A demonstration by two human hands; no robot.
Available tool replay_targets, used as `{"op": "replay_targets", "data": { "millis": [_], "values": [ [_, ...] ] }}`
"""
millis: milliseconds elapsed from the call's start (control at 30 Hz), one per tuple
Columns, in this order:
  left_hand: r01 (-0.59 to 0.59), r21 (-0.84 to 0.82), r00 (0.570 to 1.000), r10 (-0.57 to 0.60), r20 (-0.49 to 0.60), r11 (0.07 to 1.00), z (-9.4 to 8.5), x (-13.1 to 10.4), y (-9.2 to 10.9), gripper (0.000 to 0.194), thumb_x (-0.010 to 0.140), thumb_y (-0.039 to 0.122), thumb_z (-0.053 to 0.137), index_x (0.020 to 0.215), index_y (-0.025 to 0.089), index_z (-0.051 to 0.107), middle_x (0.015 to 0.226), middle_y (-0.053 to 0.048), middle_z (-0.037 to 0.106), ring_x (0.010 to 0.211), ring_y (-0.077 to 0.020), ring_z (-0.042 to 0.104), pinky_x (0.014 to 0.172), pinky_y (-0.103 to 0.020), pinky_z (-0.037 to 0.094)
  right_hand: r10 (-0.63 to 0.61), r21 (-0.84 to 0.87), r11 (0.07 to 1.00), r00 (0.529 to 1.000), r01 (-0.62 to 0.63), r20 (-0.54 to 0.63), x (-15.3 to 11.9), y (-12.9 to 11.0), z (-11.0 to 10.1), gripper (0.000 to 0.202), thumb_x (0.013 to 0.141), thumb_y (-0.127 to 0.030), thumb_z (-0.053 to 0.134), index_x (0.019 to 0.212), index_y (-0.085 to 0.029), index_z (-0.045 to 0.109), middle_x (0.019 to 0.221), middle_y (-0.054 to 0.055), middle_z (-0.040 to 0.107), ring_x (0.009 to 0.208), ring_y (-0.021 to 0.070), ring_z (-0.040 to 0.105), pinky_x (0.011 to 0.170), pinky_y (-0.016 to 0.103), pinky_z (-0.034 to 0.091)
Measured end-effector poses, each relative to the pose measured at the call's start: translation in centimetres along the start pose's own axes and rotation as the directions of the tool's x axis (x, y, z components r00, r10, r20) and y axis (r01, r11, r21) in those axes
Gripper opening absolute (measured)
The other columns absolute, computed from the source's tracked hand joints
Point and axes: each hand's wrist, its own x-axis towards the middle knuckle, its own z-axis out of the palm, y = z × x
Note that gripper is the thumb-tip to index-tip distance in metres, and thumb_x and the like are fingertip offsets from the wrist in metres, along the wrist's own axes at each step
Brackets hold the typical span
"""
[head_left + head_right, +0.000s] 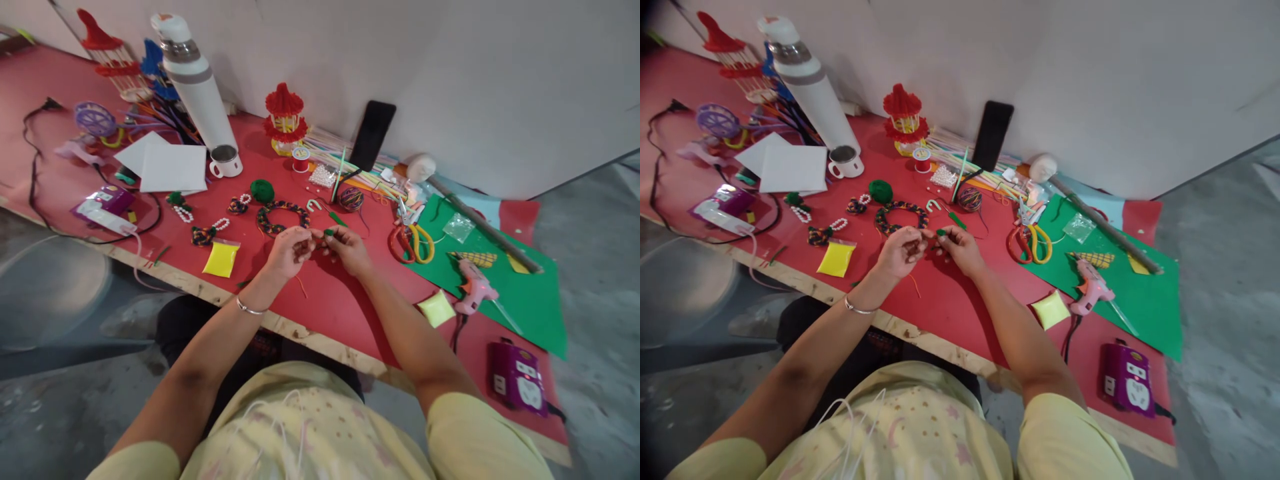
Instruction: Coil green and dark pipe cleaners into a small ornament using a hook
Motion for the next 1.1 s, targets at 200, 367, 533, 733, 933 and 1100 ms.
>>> {"op": "replay_targets", "data": {
  "millis": [200, 367, 533, 733, 933, 1100],
  "values": [
    [-0.131, 0.385, 0.990, 0.137, 0.011, 0.914, -0.3, 0.7, -1.5, 0.017, 0.075, 0.033, 0.074, 0.086, 0.020, 0.070, 0.065, 0.004, 0.060, 0.054, -0.0100, 0.050, 0.051, -0.023, 0.036, -0.064, -0.066, 0.996, 0.998, 0.064, -0.006, -0.3, 0.4, 0.5, 0.044, 0.079, -0.064, 0.081, 0.093, -0.026, 0.063, 0.071, -0.005, 0.067, 0.056, 0.0106, 0.061, 0.047, 0.022, 0.046],
    [-0.370, 0.645, 0.926, 0.325, 0.194, 0.669, -0.9, 1.0, -2.6, 0.019, 0.086, 0.025, 0.066, 0.069, 0.018, 0.070, 0.067, 0.001, 0.064, 0.065, -0.0123, 0.055, 0.063, -0.025, 0.039, -0.085, -0.152, 0.985, 0.996, 0.079, -0.030, -0.8, 0.3, 0.8, 0.036, 0.086, -0.059, 0.076, 0.092, -0.024, 0.067, 0.061, -0.007, 0.062, 0.045, 0.0078, 0.052, 0.043, 0.021, 0.039],
    [-0.385, 0.635, 0.915, 0.367, 0.167, 0.670, -1.2, 0.8, -2.4, 0.028, 0.088, 0.029, 0.067, 0.063, 0.018, 0.063, 0.063, 0.002, 0.055, 0.063, -0.0119, 0.049, 0.061, -0.026, 0.035, -0.098, -0.133, 0.987, 0.995, 0.094, -0.019, -0.7, 0.3, 1.0, 0.038, 0.086, -0.061, 0.076, 0.093, -0.024, 0.071, 0.059, -0.007, 0.063, 0.043, 0.0081, 0.052, 0.041, 0.022, 0.039],
    [-0.324, 0.585, 0.941, 0.318, 0.117, 0.744, -1.0, 0.6, -2.5, 0.029, 0.086, 0.035, 0.070, 0.063, 0.019, 0.064, 0.057, 0.003, 0.052, 0.055, -0.0109, 0.047, 0.053, -0.024, 0.034, -0.111, -0.146, 0.983, 0.994, 0.108, -0.012, -0.4, 0.6, 0.7, 0.041, 0.086, -0.060, 0.076, 0.101, -0.022, 0.078, 0.054, -0.008, 0.060, 0.040, 0.0071, 0.047, 0.039, 0.022, 0.034],
    [-0.104, 0.264, 0.994, 0.110, -0.008, 0.959, -0.5, 0.9, -1.9, 0.028, 0.072, 0.041, 0.088, 0.073, 0.015, 0.076, 0.060, 0.000, 0.063, 0.047, -0.0075, 0.047, 0.044, -0.022, 0.033, -0.115, -0.071, 0.990, 0.990, 0.120, 0.079, -0.4, 1.1, 0.1, 0.044, 0.089, -0.056, 0.073, 0.120, -0.024, 0.078, 0.082, 0.000, 0.076, 0.060, 0.0099, 0.065, 0.053, 0.022, 0.048],
    [-0.054, 0.134, 0.993, 0.068, -0.101, 0.990, -0.4, 0.9, -1.3, 0.034, 0.061, 0.038, 0.094, 0.070, 0.016, 0.071, 0.055, 0.005, 0.052, 0.044, -0.0041, 0.041, 0.040, -0.018, 0.023, -0.207, -0.110, 0.968, 0.965, 0.226, 0.158, 0.0, 2.1, 0.4, 0.055, 0.085, -0.046, 0.079, 0.134, -0.024, 0.072, 0.084, -0.001, 0.076, 0.063, 0.0104, 0.064, 0.063, 0.026, 0.053]
  ]
}}
